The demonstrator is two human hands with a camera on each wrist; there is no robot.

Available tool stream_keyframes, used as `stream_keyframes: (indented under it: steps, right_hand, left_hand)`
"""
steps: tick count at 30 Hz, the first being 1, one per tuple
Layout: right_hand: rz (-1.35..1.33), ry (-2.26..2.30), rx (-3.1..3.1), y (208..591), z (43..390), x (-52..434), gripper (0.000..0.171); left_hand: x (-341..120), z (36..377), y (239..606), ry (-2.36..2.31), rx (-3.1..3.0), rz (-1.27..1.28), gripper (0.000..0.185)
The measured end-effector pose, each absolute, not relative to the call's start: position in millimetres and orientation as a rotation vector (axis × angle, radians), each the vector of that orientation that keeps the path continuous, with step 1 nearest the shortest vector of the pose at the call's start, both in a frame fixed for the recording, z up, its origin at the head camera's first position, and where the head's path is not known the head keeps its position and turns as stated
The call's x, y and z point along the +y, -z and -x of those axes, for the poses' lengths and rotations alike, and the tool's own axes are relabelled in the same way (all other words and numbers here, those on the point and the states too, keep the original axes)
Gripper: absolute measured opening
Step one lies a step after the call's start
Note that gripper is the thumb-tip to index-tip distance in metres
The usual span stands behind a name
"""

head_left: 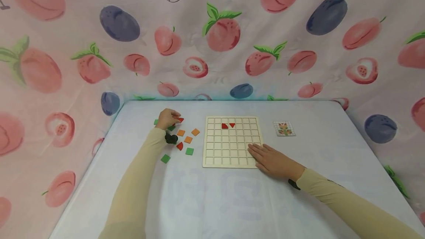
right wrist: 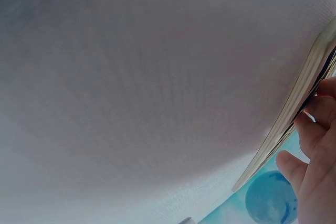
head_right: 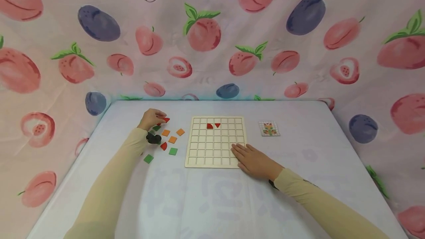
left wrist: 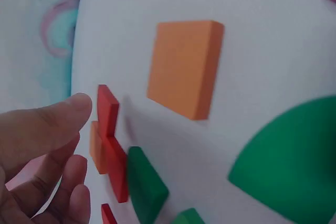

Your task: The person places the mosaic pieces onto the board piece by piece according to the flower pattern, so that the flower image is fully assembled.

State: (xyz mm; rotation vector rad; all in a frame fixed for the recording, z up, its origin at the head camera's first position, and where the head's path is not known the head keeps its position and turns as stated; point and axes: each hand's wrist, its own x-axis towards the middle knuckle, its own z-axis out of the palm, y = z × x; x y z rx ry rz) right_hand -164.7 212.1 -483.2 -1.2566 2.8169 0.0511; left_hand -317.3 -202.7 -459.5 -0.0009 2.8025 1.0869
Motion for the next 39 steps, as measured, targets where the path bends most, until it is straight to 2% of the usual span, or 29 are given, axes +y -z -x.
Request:
stream_keyframes:
  steps: [10,17,27,39]
  right_hand:
    - [1.272,-0.055,2.813,480.5,165.7,212.4,0.056]
    - [1.283,-0.05,2.813,479.7,165.8,212.3,0.056]
    - [1.224,-0.042,2.792,479.9,166.2,212.4,0.056]
    - [1.312,-0.081,2.83,487.6,167.6,213.4,0.054]
  left_hand:
    - [-206.2,316.6,474.6,-1.092,2.85,0.045,0.029]
    - [-202.4,315.6,476.7,-1.093,2.861,0.091,0.027]
    - [-192.4,308.7,473.1,-1.017,2.912,0.012,0.023]
    - [-181.9,311.3,478.9,-0.974,2.91,0.065,0.026]
